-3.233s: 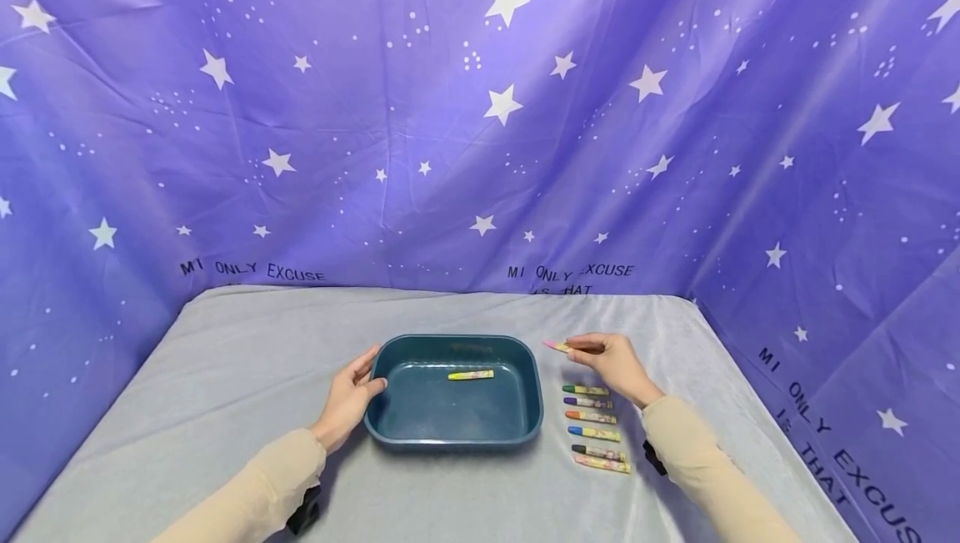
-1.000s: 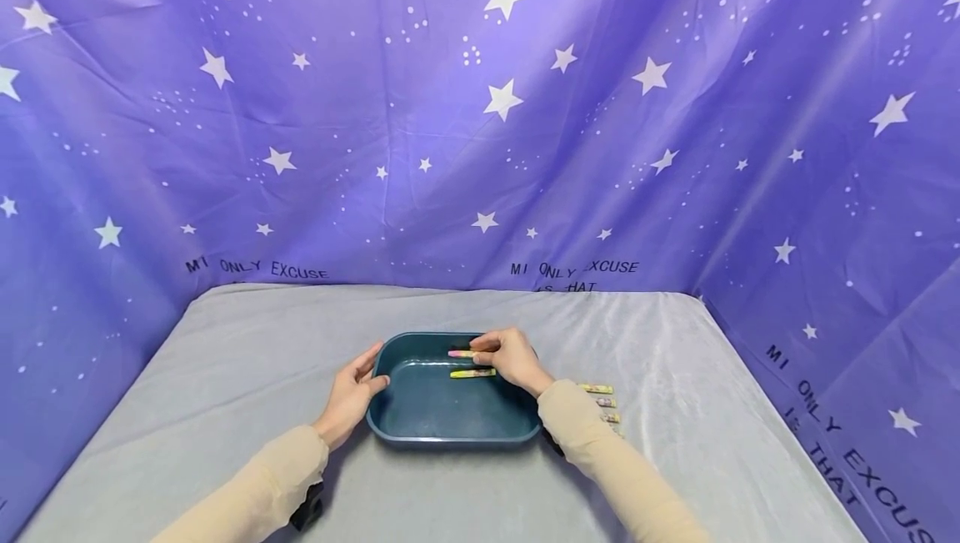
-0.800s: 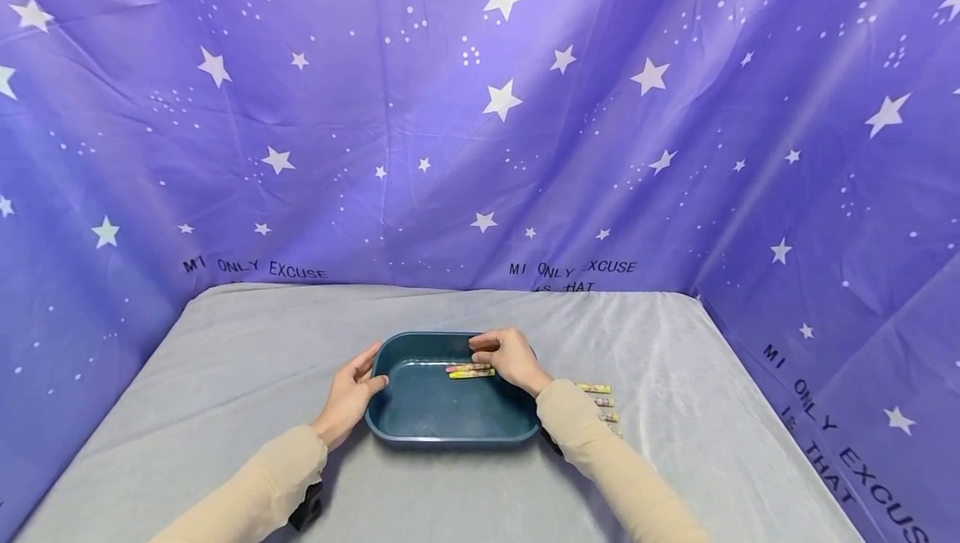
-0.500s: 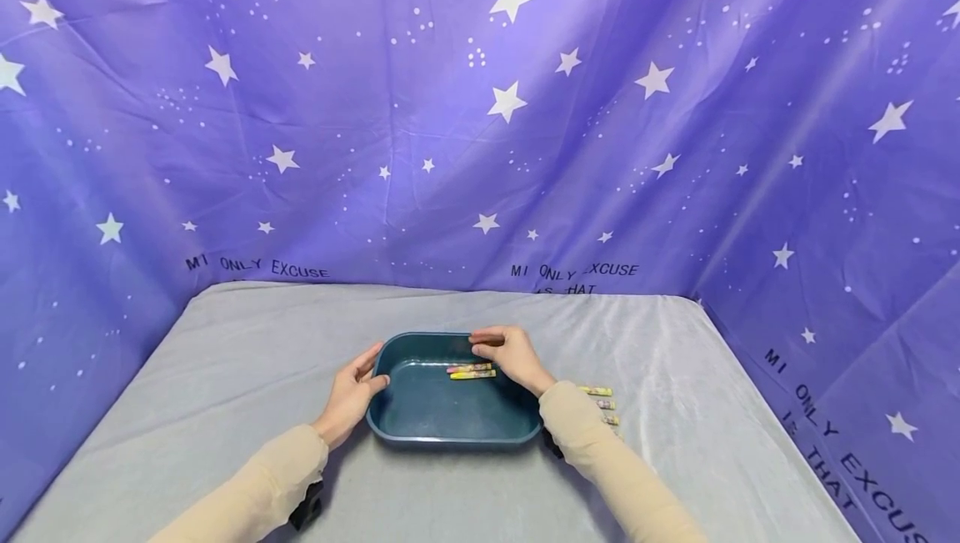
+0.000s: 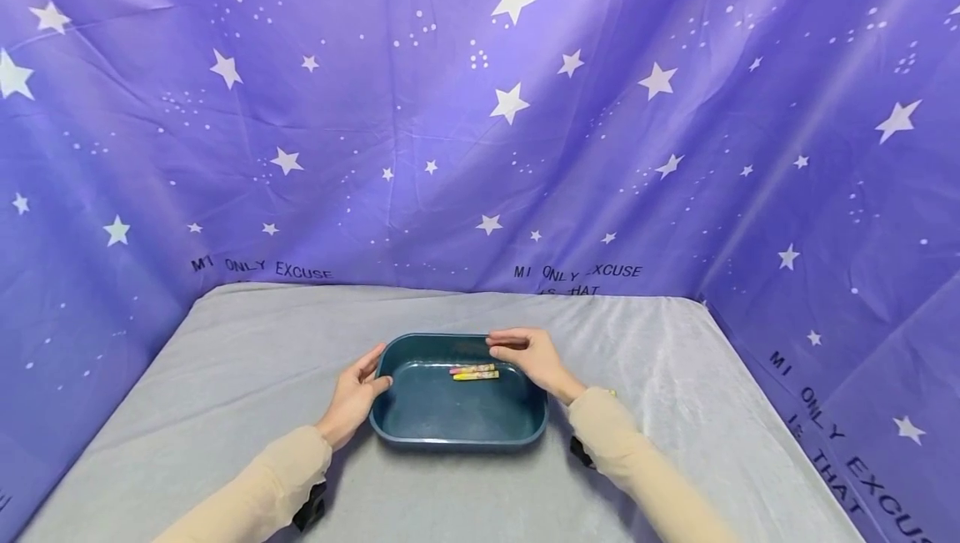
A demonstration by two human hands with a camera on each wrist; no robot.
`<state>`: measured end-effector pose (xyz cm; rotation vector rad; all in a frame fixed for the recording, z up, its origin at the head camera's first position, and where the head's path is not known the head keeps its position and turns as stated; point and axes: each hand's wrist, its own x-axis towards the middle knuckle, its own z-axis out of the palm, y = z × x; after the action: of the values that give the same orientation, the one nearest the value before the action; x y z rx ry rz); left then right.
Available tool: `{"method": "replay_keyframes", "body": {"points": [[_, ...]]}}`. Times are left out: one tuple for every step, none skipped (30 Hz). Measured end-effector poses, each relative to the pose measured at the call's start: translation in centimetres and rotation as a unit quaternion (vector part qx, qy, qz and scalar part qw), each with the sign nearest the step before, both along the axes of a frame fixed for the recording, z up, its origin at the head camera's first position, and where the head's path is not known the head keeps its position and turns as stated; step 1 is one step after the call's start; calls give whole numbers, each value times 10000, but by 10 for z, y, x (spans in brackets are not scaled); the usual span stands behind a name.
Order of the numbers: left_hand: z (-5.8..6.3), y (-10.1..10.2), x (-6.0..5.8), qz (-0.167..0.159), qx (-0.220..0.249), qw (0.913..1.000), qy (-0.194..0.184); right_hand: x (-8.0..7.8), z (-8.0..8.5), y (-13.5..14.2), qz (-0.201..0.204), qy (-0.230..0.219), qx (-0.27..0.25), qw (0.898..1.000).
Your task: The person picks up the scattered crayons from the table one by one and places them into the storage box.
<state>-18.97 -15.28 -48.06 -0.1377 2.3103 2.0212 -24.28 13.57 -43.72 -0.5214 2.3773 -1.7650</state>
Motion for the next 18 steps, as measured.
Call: {"method": "replay_keyframes", "body": {"points": [[0,0,0,13,2,10000,-27,1,2,5,-44,-20,49,10000],[0,1,0,13,-1,10000,-28,3,5,11,-96,-18,98,9999],[1,1,0,28,-3,10000,-23,4,7,16,-125,0,142,9998],[0,1,-1,26,-19,10000,10,5,9,21,-150,21,174,9997],[0,0,-1,43,-27,10000,-3,6,12,27,-173,18,209,9996],[0,0,-1,47,-38,10000,-5,7,14,32,-190,35,225,9996],[-1,0,-1,51,-37,10000,-12,8,16,37,-217,52,232,9995],[-1,0,-1,35,-33,10000,3,9,17,42,-247,83,252,9993],[-1,0,-2,10,-40,10000,14,10,18,47,-281,112,285,9991],[-1,0,-2,-8,-38,10000,19,11,19,52,-335,125,316,9989],[-1,0,-2,-8,-31,10000,-5,12,19,57,-375,137,371,9985],[-1,1,-2,-19,-30,10000,5,12,19,62,-427,160,438,9980],[-1,1,-2,-33,-36,10000,30,13,19,68,-457,173,510,9975],[-1,1,-2,-41,-51,10000,51,13,17,73,-494,176,576,9970],[-1,1,-1,-48,-73,9999,61,14,16,78,-521,170,638,9965],[-1,1,-1,-36,-87,9999,61,14,15,84,-541,142,678,9961],[-1,1,-1,-29,-109,9999,62,15,13,89,-555,96,699,9960],[-1,1,-1,-19,-107,9999,76,15,11,95,-561,80,706,9959]]}}
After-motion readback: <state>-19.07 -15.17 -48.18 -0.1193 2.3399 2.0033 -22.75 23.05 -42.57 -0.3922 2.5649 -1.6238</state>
